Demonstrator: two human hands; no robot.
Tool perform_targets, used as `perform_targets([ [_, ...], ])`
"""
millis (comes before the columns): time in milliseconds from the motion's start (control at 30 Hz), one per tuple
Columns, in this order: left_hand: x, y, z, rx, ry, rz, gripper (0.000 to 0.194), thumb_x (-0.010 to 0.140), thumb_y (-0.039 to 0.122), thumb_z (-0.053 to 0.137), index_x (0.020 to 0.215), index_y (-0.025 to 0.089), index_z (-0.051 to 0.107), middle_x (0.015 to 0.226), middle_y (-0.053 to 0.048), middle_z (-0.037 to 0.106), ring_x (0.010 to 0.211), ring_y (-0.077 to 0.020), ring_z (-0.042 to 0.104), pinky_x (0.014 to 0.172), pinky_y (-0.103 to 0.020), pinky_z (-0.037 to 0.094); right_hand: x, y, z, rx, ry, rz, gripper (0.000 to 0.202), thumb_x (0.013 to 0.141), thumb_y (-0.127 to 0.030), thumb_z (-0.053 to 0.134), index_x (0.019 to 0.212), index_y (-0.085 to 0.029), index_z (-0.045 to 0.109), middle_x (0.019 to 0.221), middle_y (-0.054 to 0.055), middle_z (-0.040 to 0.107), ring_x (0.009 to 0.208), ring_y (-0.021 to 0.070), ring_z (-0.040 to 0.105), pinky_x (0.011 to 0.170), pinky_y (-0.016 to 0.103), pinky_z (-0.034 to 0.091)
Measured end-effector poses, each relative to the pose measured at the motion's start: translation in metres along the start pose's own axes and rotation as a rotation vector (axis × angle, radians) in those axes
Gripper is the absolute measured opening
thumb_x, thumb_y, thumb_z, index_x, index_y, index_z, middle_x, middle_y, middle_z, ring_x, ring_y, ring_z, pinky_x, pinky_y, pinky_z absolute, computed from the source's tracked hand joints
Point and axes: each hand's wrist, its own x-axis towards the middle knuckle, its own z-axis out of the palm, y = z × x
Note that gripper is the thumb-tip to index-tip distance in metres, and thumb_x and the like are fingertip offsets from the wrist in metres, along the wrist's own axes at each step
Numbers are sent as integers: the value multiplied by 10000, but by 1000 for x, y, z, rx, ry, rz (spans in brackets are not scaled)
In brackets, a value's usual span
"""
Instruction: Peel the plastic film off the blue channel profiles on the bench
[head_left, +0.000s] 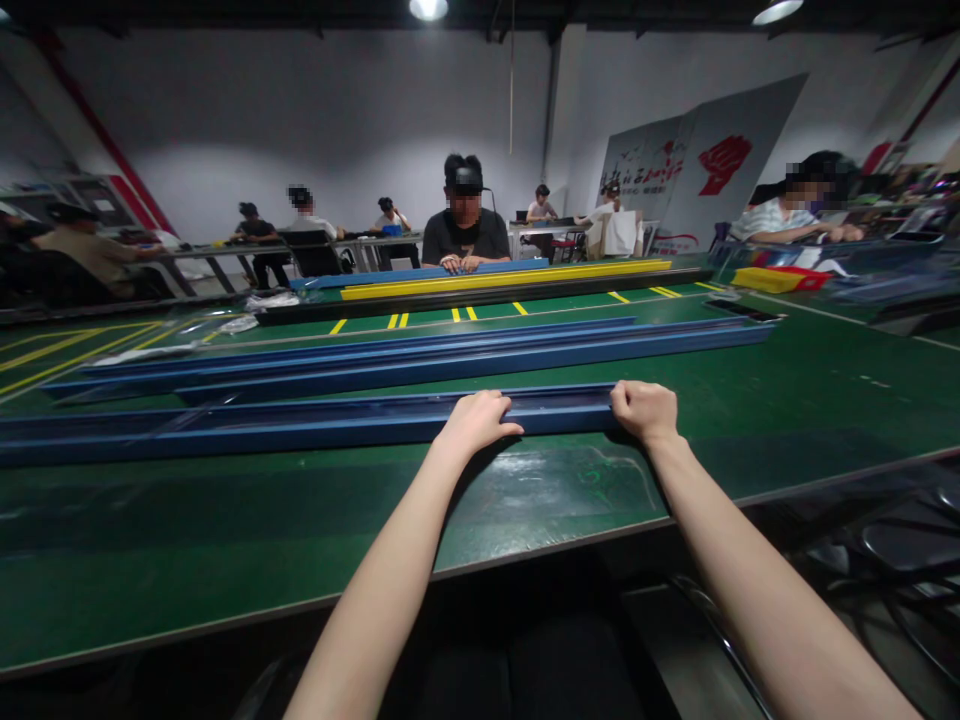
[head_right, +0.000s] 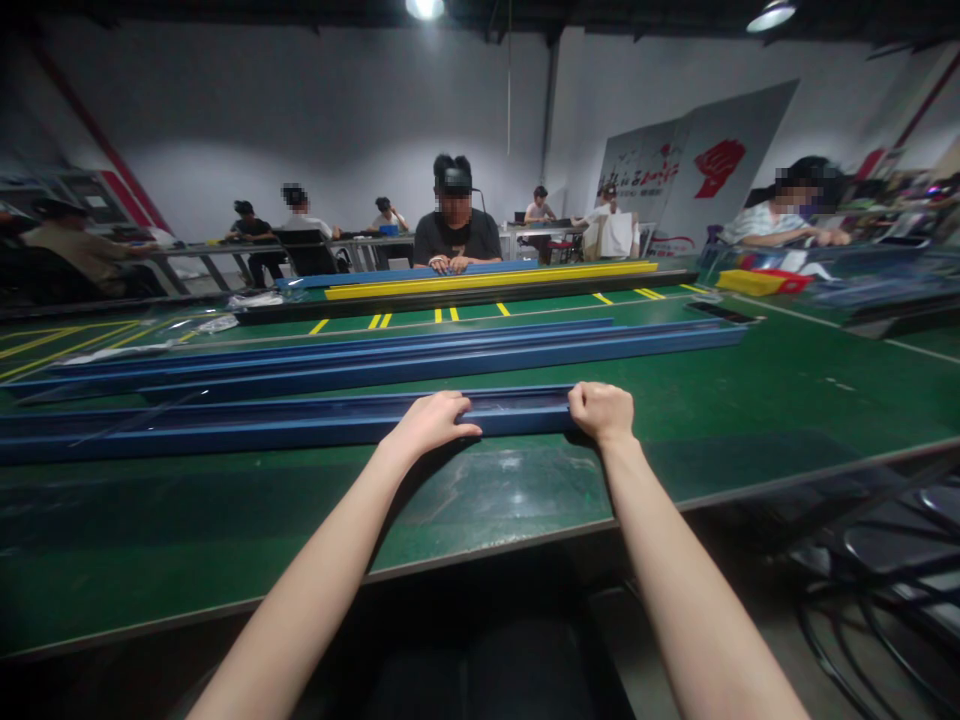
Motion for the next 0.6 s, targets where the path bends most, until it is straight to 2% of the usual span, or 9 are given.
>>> perform_targets([
  [300,1,1,3,42,24,5,352,777,513,486,845,187,602,923,-40,619,896,-195,568,688,-258,418,0,-2,-8,57,219,-100,374,785,-264,355,467,-160,520,528,44,580,516,105,453,480,236,208],
  [367,1,1,4,52,28,-1,361,775,522,481,843,190,604,921,-39,622,891,-198,571,677,-259,420,0,-7,-13,28,242,-208,379,795,-260,366,457,-162,507,505,37,556,509,101,439,489,241,213],
  [467,2,1,7,62,43,-19,380,771,545,470,845,198,605,923,-36,624,886,-198,573,662,-259,423,2,-20,-20,27,197,-480,363,806,-261,383,490,-161,530,509,26,550,520,97,437,524,240,239],
  [533,2,1,10,67,69,-37,384,776,546,460,855,198,604,933,-38,622,892,-199,571,667,-263,426,5,-30,-23,35,177,-549,364,814,-261,377,510,-158,547,516,28,554,526,99,442,533,243,242],
  [600,3,1,12,76,97,-53,383,785,537,454,863,193,602,941,-43,619,898,-200,568,681,-271,429,9,-39,-24,49,151,-552,380,820,-270,367,513,-155,558,523,33,566,525,99,452,527,245,233],
])
